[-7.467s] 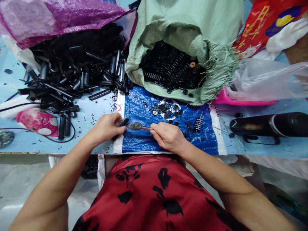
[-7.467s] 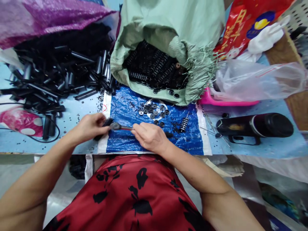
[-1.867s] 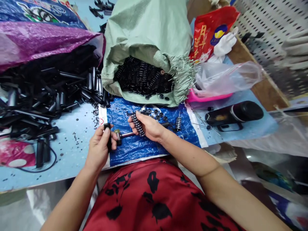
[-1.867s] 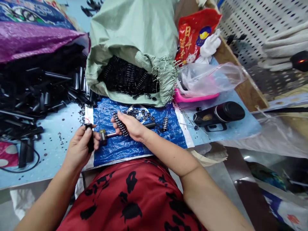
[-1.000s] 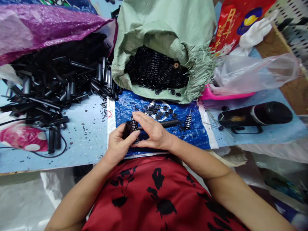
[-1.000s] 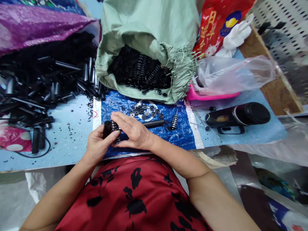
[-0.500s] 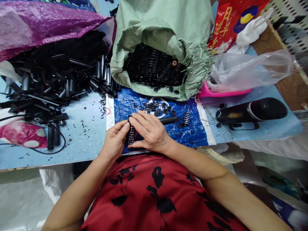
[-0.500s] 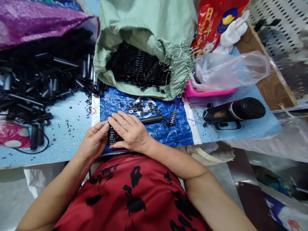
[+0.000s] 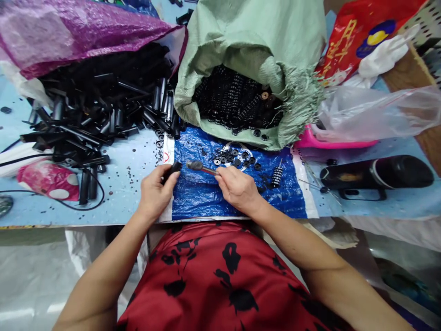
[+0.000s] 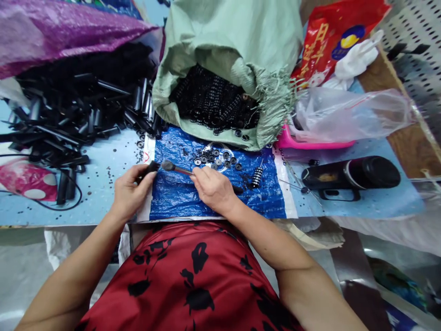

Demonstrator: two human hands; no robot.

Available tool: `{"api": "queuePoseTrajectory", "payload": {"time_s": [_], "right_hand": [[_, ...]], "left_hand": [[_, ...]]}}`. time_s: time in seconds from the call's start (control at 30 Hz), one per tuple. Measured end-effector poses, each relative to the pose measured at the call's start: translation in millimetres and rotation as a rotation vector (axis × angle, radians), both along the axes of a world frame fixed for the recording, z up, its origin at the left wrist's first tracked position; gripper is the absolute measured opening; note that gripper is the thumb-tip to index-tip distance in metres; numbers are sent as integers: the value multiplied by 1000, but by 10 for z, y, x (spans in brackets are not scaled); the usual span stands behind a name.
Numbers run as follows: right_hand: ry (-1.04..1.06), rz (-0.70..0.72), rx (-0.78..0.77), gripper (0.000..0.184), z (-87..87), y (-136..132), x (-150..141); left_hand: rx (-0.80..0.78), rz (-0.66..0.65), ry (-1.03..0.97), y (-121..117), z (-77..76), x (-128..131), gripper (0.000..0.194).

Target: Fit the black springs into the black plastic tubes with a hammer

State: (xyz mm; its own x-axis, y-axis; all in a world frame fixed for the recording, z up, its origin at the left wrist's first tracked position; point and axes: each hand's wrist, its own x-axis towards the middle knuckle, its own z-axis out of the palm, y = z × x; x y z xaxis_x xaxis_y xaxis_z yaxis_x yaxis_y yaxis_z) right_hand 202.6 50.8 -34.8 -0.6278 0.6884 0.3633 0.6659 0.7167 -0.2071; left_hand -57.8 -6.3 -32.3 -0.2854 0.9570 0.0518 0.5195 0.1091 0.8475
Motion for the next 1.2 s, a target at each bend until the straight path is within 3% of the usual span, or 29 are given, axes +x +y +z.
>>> {"api": "queuePoseTrajectory", "payload": {"time_s": [0.07, 0.17, 0.27, 0.43, 0.57, 0.73, 0.83, 0.9, 1.03, 1.1, 1.2], "right_hand": [[41, -13, -3, 30, 43, 2, -26], [118, 9, 1, 28, 100, 24, -61], [164, 18, 28, 32, 146, 57, -87], [-6, 68, 35, 29, 260, 75, -138], [205, 239, 111, 29, 321, -24, -192], [69, 366, 69, 22, 260, -150, -238], [179, 351, 31, 23, 237, -107, -169], [210, 284, 48, 23, 203, -33, -87], [55, 127, 88, 19, 48, 128, 4], [-10, 111, 72, 21, -23, 179, -42], [-77, 134, 8, 26, -30, 207, -178]], "left_hand": [[-101, -133, 201, 59, 17, 14, 27], [-248, -250, 279, 154, 48, -16, 29], [-359, -284, 205, 220, 57, -68, 33], [-417, -281, 128, 284, 61, -118, 34], [-465, -325, 141, 393, 77, -153, 38], [-543, -369, 182, 541, 111, -48, 38], [-520, -369, 323, 433, 265, -111, 29], [-545, -416, 382, 222, 440, -348, 23], [-827, -726, 274, -241, 769, -1012, 35], [-809, -701, 244, -283, 823, -1163, 49], [-485, -401, 477, 21, 724, -1102, 47]]}}
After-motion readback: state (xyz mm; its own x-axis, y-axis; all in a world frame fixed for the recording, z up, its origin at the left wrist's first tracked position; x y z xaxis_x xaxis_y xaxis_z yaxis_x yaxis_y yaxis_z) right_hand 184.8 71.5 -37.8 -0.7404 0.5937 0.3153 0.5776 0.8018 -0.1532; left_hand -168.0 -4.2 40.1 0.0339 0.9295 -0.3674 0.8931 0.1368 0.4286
